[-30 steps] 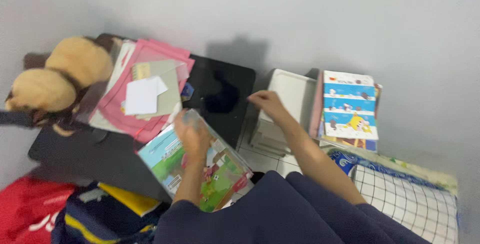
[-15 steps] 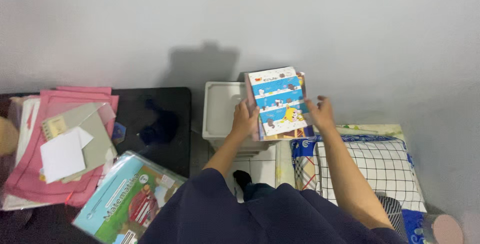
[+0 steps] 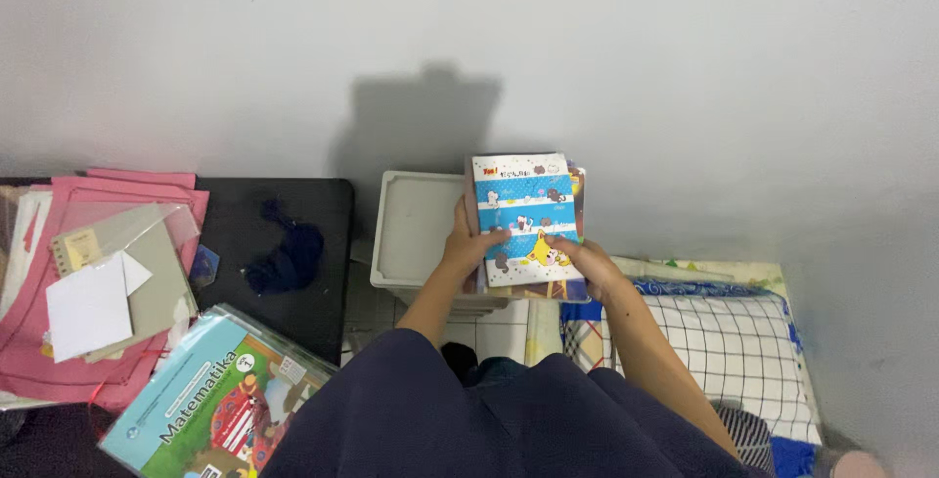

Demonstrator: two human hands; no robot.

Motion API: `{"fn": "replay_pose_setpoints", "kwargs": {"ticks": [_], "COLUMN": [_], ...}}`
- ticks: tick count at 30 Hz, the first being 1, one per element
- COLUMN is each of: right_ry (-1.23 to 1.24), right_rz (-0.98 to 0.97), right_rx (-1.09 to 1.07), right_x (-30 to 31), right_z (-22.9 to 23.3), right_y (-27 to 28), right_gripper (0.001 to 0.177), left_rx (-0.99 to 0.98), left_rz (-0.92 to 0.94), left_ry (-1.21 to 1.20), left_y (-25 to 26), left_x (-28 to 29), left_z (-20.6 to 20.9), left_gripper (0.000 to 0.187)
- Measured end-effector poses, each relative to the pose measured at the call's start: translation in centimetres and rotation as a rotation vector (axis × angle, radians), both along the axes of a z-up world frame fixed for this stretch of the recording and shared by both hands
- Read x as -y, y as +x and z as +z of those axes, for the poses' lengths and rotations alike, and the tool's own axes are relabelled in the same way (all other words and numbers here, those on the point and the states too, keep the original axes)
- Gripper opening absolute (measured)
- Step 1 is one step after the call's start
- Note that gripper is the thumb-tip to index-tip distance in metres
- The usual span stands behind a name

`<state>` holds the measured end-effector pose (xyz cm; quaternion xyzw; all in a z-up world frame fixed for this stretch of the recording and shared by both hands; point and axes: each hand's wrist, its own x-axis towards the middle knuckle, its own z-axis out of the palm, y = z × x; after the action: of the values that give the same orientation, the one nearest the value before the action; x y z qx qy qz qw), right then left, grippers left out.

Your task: The person organizes books on a table, places a shoebox on a wooden stand, wipes the outside of the box with a cloth, and then removes paper and a receipt from inside the box.

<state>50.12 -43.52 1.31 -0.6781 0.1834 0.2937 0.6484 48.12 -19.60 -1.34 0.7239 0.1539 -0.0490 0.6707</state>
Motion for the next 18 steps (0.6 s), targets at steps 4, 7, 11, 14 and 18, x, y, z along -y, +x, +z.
{"fn": "replay_pose_setpoints", "kwargs": {"ticks": [4,7,11,14,18], "right_ry": [-0.060,-0.104,-0.181,-0.068,0.020], "right_rz": [0.056,0.069,0.042,0.109,0.235], "right_rx": [0.000,0.081,0.126,0.272,0.243], "right_x": [0.0,0.1,-0.7,-2.6,-8.2], "right_z": [-0.5,-1.0,1.0,3.9,6.7], "right_y": [1.2,0.9,1.0,0.3,-2.2], "right_gripper": [0.073,0.072,0.067,0.061,0.057], "left_rx": [-0.122,-0.126,0.007,0.124,0.135], "left_rz": [0.129,0.159,0.179,0.220,0.347], "left_ry": [-0.056,-0.133,-0.205,-0.319,-0.333], "left_y": [1.3,0.7,-1.0,-3.0,-8.6], "left_x": [-0.3,-0.2,-0.2,-1.7,-6.1], "left_z": [-1.5,-2.3,0.2,3.8,7.3], "left_gripper": [0.112,0.099,0.093,0.088,0.087]}}
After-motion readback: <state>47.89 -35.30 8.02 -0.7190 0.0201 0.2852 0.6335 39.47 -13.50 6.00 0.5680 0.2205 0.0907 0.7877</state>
